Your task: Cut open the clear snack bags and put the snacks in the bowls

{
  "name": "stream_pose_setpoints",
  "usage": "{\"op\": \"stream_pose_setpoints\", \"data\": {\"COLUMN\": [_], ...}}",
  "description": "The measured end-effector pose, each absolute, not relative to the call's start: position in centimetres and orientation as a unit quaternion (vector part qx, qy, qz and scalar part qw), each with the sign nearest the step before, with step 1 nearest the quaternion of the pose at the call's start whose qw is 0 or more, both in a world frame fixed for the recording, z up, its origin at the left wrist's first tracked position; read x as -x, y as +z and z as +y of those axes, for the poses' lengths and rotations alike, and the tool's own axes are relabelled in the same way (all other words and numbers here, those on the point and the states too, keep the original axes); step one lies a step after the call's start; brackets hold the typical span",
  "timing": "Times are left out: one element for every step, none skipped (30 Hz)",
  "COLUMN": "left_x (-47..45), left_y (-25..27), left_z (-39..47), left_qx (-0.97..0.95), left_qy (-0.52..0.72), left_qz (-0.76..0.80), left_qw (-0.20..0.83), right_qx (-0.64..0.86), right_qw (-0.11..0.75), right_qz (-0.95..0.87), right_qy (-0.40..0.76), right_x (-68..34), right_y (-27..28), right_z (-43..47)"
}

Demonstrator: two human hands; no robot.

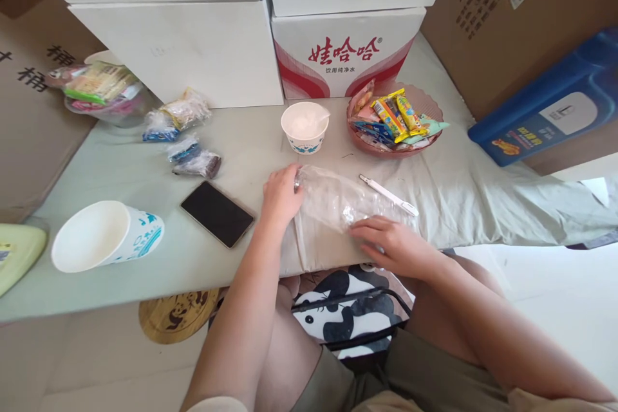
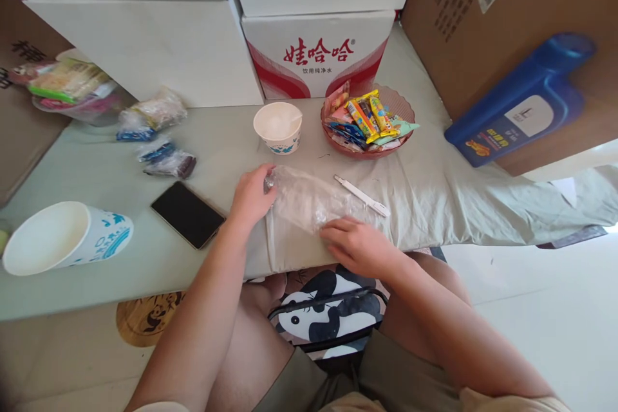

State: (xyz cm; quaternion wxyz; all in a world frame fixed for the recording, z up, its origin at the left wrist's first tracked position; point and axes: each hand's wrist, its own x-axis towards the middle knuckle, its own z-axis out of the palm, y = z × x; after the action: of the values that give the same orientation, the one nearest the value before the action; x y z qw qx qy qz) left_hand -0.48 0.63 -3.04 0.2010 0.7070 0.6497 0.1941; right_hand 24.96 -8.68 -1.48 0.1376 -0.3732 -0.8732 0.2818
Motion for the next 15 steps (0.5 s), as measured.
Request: {"op": "stream_pose_setpoints", "data": {"left_x": [0.2, -0.1, -0.4, -0.8, -1.2, -1.6, -2.0, -2.4, -2.8, -3.1, -3.4, -3.6, -3.8, -4.0, -4.1], "left_y": [-3.1, -3.1, -3.2, -3.2, -3.3, -3.3, -3.2, -3.2, -3.1, -3.0, -2.9, -2.7, -2.6, -2.5, -2.5], "left_z": [0.6, 0.5, 0.5, 0.5, 0.4, 0.3, 0.3, 0.2, 0.0, -0.1, -0.2, -0.3, -0.4, -0.4, -0.5], "left_qx": [-0.713, -0.72, -0.726, -0.73, -0.731, -0.73, -0.73, -0.731, -0.733, -0.736, -0.739, -0.739, -0.732, -0.715, -0.688], "left_qy": [0.188, 0.188, 0.193, 0.203, 0.219, 0.24, 0.263, 0.286, 0.308, 0.326, 0.343, 0.363, 0.387, 0.417, 0.449], "left_qz": [0.641, 0.63, 0.618, 0.607, 0.597, 0.585, 0.571, 0.553, 0.535, 0.515, 0.496, 0.481, 0.472, 0.47, 0.474], "left_qw": [0.212, 0.221, 0.231, 0.24, 0.249, 0.258, 0.269, 0.278, 0.286, 0.293, 0.299, 0.302, 0.304, 0.307, 0.317], "right_qx": [0.335, 0.293, 0.265, 0.268, 0.308, 0.377, 0.455, 0.525, 0.57, 0.594, 0.608, 0.618, 0.626, 0.632, 0.634], "right_qw": [0.136, 0.134, 0.139, 0.16, 0.199, 0.249, 0.294, 0.325, 0.336, 0.332, 0.318, 0.3, 0.286, 0.282, 0.29], "right_qz": [-0.861, -0.842, -0.819, -0.799, -0.784, -0.768, -0.745, -0.715, -0.69, -0.675, -0.664, -0.655, -0.642, -0.623, -0.6], "right_qy": [0.358, 0.434, 0.49, 0.513, 0.5, 0.454, 0.39, 0.328, 0.292, 0.286, 0.296, 0.314, 0.337, 0.363, 0.394], "right_x": [-25.0, -25.1, -25.1, -25.0, -24.9, -24.8, -24.6, -24.4, -24.2, -24.0, -23.9, -23.9, -24.0, -24.1, -24.3], "right_y": [-0.8, -0.2, 0.3, 0.5, 0.4, 0.1, -0.4, -1.0, -1.7, -2.4, -2.9, -3.3, -3.5, -3.5, -3.4], "right_z": [-9.1, -9.4, -9.6, -9.7, -9.6, -9.4, -9.1, -8.6, -8.1, -7.6, -7.0, -6.6, -6.2, -5.9, -5.7]}}
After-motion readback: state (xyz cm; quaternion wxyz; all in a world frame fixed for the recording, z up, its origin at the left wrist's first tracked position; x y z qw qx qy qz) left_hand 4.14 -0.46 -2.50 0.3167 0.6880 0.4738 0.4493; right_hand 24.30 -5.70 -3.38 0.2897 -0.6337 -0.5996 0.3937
